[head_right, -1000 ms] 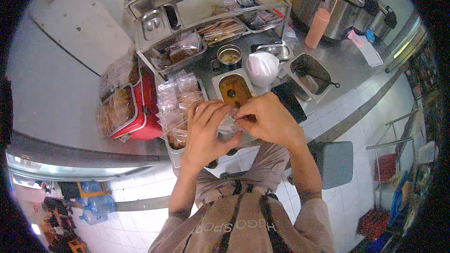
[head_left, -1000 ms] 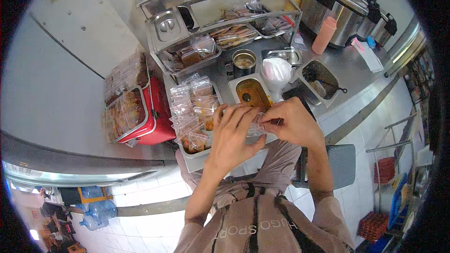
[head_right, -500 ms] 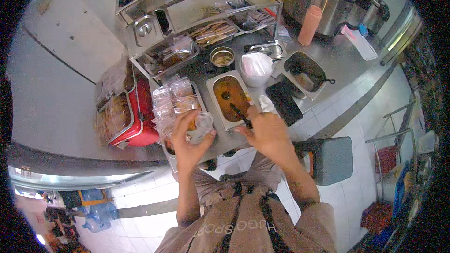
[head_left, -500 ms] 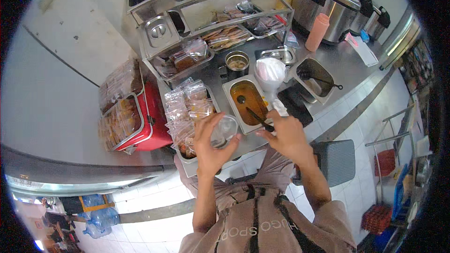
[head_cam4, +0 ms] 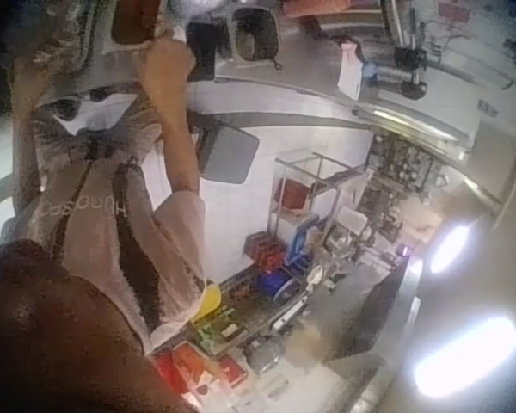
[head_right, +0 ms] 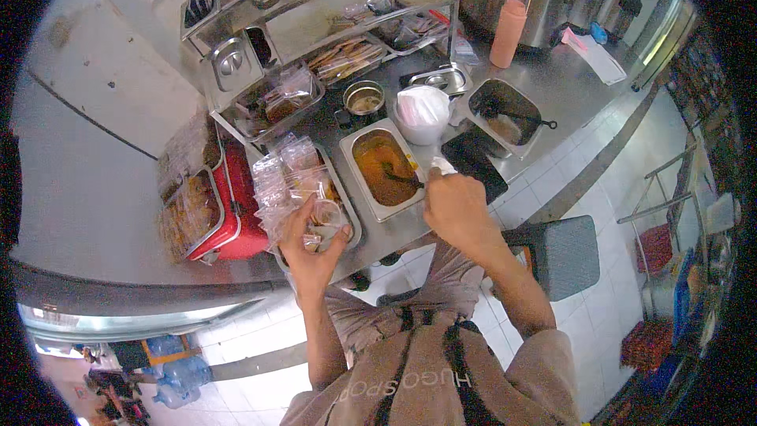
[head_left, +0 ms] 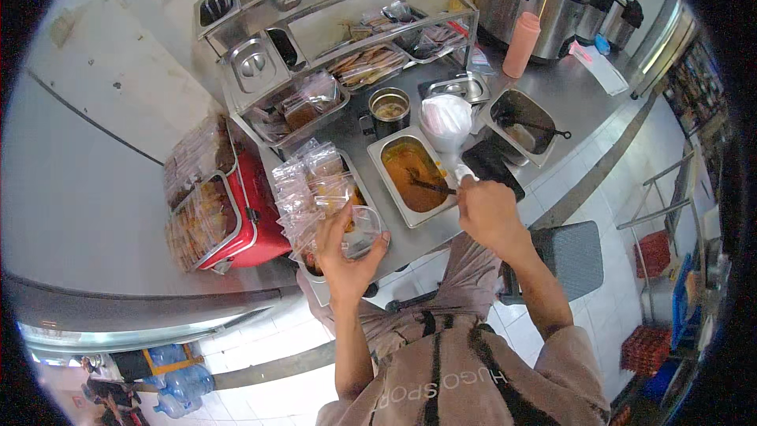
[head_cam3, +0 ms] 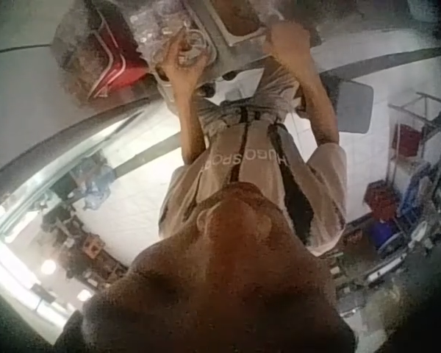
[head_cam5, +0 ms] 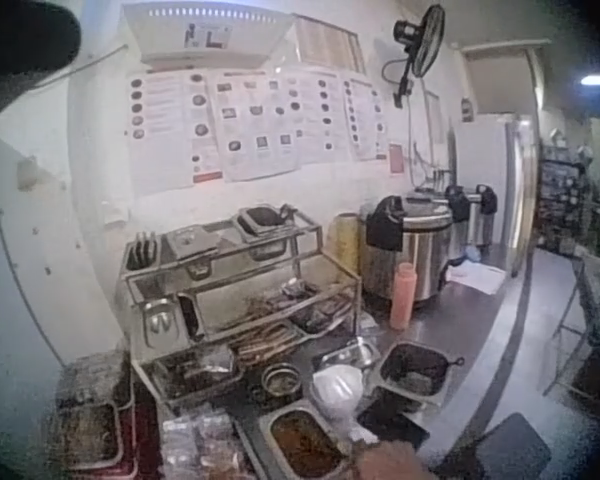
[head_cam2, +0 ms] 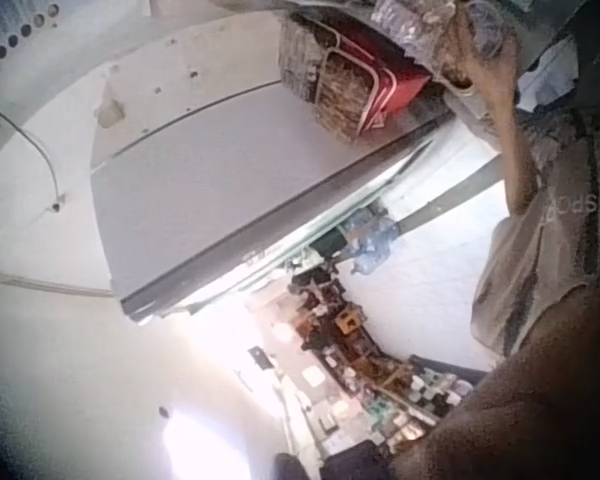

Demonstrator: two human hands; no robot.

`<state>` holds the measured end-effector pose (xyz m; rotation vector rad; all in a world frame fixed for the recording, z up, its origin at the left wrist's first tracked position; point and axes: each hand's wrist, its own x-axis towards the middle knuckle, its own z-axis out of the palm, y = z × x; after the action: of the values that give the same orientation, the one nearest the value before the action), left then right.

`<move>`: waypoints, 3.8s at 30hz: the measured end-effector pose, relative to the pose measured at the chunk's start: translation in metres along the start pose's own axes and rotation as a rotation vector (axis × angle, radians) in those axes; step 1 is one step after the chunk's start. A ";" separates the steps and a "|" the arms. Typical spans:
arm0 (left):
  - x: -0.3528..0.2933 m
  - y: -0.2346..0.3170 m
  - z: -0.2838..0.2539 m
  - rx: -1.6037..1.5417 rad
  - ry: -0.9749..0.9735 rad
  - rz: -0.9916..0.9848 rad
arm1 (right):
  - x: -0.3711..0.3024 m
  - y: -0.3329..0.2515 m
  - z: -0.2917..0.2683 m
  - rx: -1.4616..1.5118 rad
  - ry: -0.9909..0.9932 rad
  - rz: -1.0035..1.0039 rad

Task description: Scooping sauce from a metal container into small plastic bags and sealing them.

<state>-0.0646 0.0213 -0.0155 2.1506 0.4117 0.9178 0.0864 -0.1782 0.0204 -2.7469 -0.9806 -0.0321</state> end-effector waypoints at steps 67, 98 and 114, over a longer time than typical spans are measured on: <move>0.056 -0.010 0.026 0.035 0.070 0.000 | -0.035 0.037 0.029 1.197 0.176 0.372; 0.068 0.008 0.038 -0.022 0.091 0.035 | -0.027 0.051 -0.026 1.244 0.172 0.394; 0.072 0.027 0.066 -0.083 0.025 0.034 | -0.011 0.039 -0.072 1.091 0.199 0.160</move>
<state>0.0332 0.0079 0.0090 2.0786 0.3444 0.9648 0.1066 -0.2297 0.0821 -1.7515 -0.4777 0.1929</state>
